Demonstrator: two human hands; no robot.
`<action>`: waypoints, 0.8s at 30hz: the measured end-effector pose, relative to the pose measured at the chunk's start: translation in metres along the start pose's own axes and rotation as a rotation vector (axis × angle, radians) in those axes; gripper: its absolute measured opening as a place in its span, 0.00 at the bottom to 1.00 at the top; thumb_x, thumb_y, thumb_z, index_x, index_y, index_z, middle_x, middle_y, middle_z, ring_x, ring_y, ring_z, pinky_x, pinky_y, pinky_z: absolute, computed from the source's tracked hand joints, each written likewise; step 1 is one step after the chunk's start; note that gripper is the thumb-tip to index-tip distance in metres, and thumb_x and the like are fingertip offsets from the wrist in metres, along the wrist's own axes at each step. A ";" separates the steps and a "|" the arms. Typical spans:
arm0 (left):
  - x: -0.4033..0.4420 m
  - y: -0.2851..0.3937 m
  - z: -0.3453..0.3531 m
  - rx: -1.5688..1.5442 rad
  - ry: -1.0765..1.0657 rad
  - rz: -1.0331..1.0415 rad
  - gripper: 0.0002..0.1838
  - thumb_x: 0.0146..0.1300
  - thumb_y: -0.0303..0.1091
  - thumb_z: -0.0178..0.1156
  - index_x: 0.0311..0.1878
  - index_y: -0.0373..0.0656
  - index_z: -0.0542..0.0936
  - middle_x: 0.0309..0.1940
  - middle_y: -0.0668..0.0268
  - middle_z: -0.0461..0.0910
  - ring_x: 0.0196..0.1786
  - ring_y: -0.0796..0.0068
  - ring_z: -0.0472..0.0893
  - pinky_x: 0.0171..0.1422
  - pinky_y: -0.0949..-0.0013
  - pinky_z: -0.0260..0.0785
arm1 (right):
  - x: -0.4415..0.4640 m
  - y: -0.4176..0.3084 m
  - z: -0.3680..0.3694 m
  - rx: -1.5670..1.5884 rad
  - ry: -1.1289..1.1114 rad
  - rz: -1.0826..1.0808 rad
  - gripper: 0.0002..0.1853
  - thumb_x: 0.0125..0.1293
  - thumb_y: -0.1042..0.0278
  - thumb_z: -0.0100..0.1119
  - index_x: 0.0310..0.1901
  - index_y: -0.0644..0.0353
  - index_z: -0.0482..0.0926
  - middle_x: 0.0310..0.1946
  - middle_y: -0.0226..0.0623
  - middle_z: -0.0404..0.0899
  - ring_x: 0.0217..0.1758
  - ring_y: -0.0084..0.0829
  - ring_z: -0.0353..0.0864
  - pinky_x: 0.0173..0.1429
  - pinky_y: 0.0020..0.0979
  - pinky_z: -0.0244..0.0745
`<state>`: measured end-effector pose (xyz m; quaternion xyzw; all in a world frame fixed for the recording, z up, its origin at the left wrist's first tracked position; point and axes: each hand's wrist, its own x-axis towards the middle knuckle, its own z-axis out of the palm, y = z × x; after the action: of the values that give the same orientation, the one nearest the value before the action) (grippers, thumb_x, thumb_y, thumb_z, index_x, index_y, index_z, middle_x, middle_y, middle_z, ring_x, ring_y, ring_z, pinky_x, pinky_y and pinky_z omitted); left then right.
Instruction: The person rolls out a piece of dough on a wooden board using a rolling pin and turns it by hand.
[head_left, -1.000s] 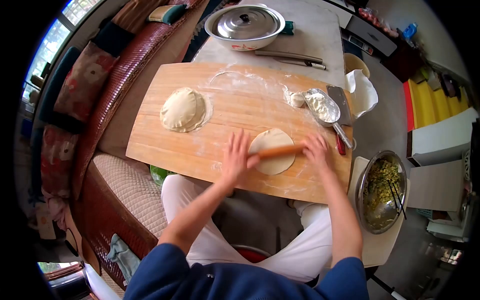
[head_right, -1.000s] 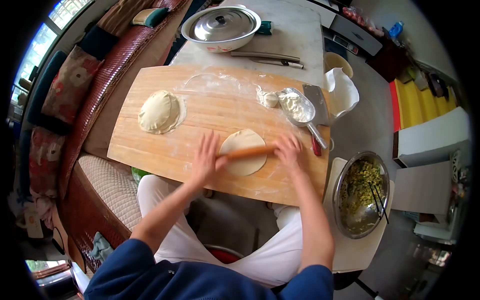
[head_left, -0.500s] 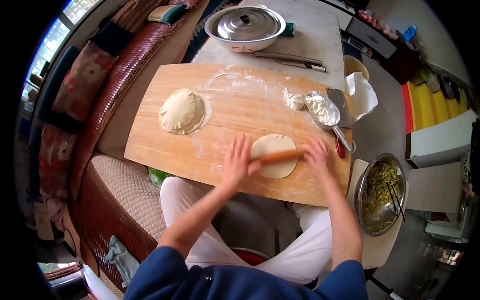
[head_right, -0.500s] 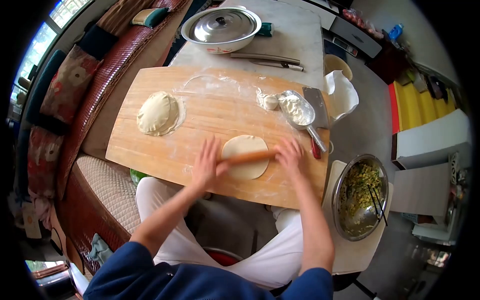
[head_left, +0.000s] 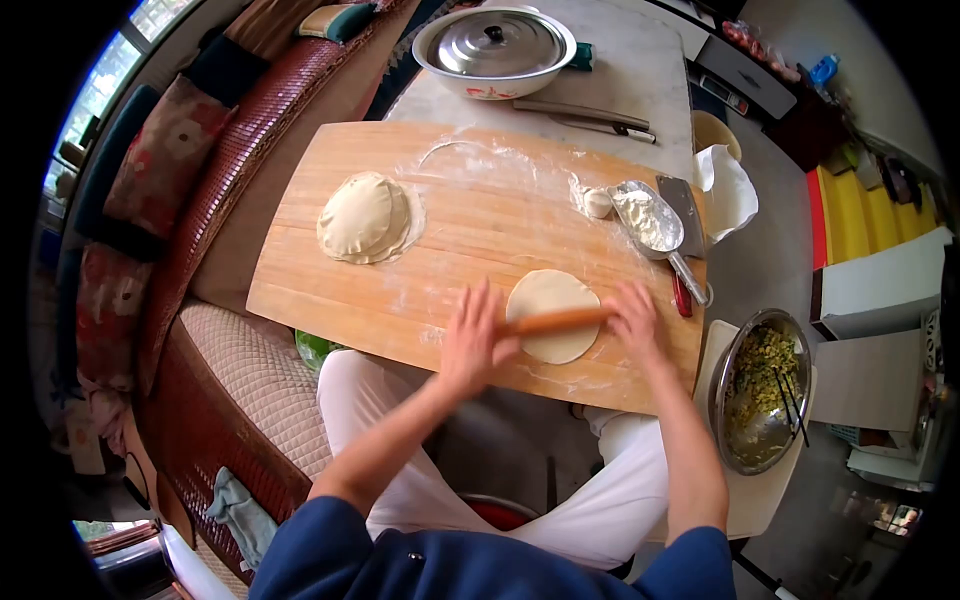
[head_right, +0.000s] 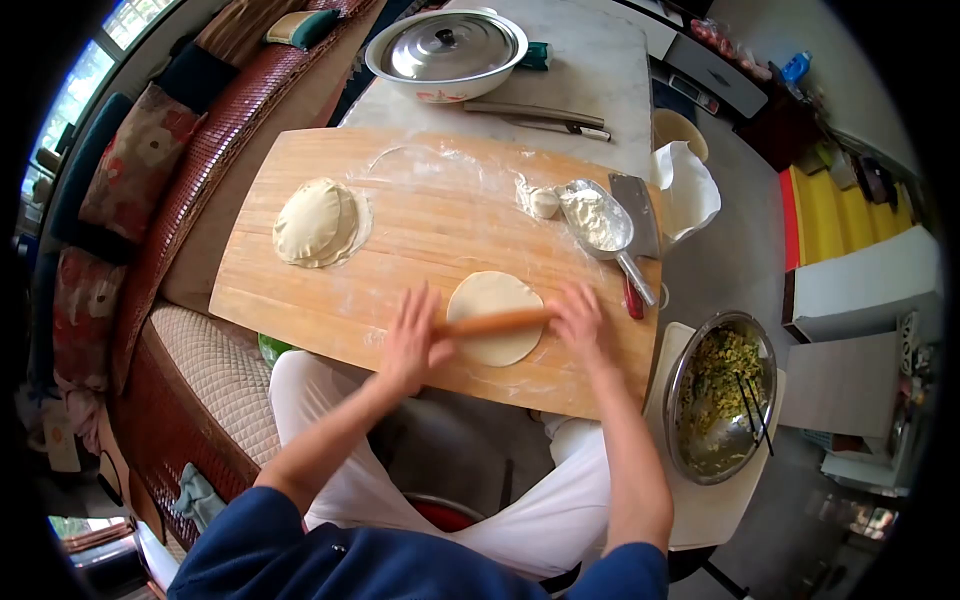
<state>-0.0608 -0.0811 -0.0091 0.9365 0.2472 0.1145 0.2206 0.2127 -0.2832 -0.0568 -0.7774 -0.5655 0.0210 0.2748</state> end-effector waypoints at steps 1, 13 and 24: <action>-0.036 0.008 0.008 0.021 -0.085 0.034 0.50 0.56 0.55 0.72 0.78 0.47 0.61 0.81 0.51 0.53 0.82 0.42 0.51 0.83 0.48 0.47 | -0.008 -0.015 -0.016 -0.017 -0.053 -0.030 0.19 0.56 0.64 0.73 0.51 0.45 0.85 0.66 0.33 0.77 0.76 0.49 0.63 0.78 0.53 0.57; 0.052 -0.020 0.000 0.039 0.060 -0.121 0.43 0.67 0.49 0.63 0.79 0.41 0.57 0.81 0.47 0.50 0.81 0.41 0.52 0.81 0.48 0.51 | 0.034 0.019 0.021 -0.119 0.050 0.072 0.19 0.60 0.59 0.71 0.54 0.42 0.84 0.67 0.30 0.75 0.76 0.44 0.64 0.78 0.48 0.57; 0.060 -0.035 0.004 0.059 0.165 -0.148 0.45 0.63 0.54 0.66 0.77 0.42 0.62 0.80 0.48 0.53 0.80 0.38 0.53 0.81 0.45 0.51 | 0.069 -0.021 0.009 -0.127 0.000 0.023 0.20 0.62 0.59 0.69 0.57 0.40 0.84 0.69 0.32 0.74 0.77 0.47 0.63 0.79 0.55 0.53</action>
<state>-0.0231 -0.0248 -0.0226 0.9092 0.3364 0.1671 0.1796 0.2161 -0.2134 -0.0358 -0.7998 -0.5565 -0.0118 0.2246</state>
